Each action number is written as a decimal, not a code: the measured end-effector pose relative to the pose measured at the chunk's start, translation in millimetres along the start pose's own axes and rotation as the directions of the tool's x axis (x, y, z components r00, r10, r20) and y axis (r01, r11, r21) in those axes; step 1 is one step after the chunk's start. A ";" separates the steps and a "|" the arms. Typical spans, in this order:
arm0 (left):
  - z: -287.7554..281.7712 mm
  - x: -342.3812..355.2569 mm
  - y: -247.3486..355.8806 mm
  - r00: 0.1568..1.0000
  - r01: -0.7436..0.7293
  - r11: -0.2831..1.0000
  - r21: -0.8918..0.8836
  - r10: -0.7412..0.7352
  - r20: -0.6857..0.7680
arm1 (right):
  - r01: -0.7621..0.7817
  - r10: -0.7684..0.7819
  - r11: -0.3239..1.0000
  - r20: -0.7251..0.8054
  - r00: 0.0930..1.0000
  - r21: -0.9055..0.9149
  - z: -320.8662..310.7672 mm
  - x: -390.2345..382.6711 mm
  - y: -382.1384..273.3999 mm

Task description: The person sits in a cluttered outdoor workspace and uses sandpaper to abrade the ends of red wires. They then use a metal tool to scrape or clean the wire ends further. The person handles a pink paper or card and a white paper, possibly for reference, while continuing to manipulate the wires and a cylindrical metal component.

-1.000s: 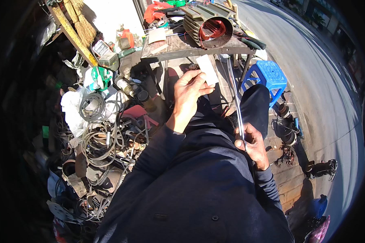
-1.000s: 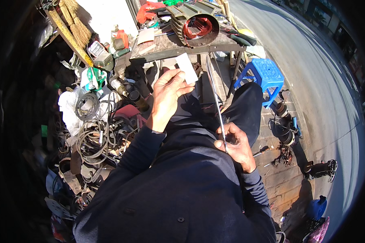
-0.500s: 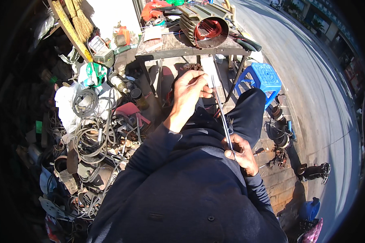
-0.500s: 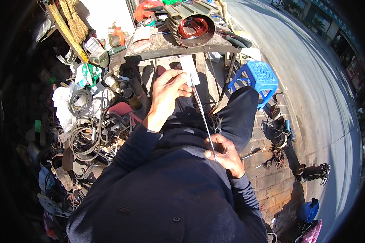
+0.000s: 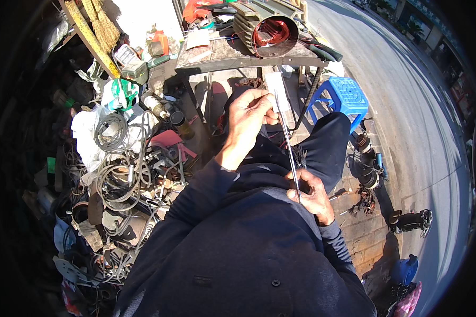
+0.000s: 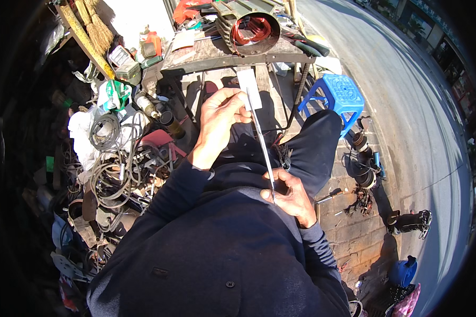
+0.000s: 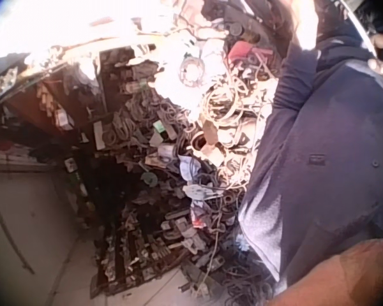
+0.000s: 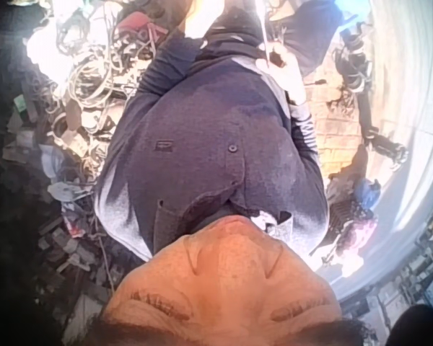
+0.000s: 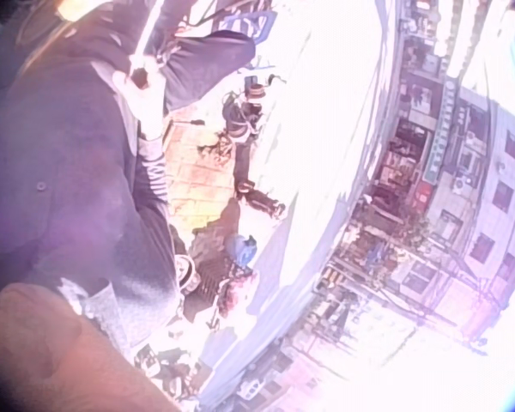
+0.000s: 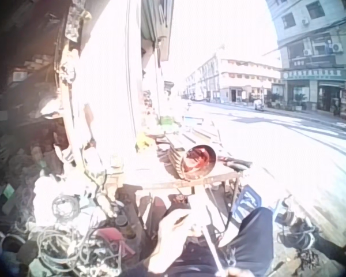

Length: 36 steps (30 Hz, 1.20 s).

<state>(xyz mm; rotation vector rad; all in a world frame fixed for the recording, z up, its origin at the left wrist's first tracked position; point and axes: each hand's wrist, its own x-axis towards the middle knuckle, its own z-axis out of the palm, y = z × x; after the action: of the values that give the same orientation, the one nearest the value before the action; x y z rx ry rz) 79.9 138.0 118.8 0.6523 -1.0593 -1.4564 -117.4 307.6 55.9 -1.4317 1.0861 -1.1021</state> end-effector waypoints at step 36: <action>1.9 -0.6 9.8 1.000 -0.017 1.000 -0.004 0.017 -0.007 | 0.024 -0.032 0.996 -0.094 0.995 -0.089 7.6 -1.8 12.0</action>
<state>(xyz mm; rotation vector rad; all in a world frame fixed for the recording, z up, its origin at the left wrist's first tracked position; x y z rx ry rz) 83.0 139.7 128.1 0.6436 -1.0534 -1.4405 -111.3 309.3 43.1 -1.4796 1.1984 -1.1647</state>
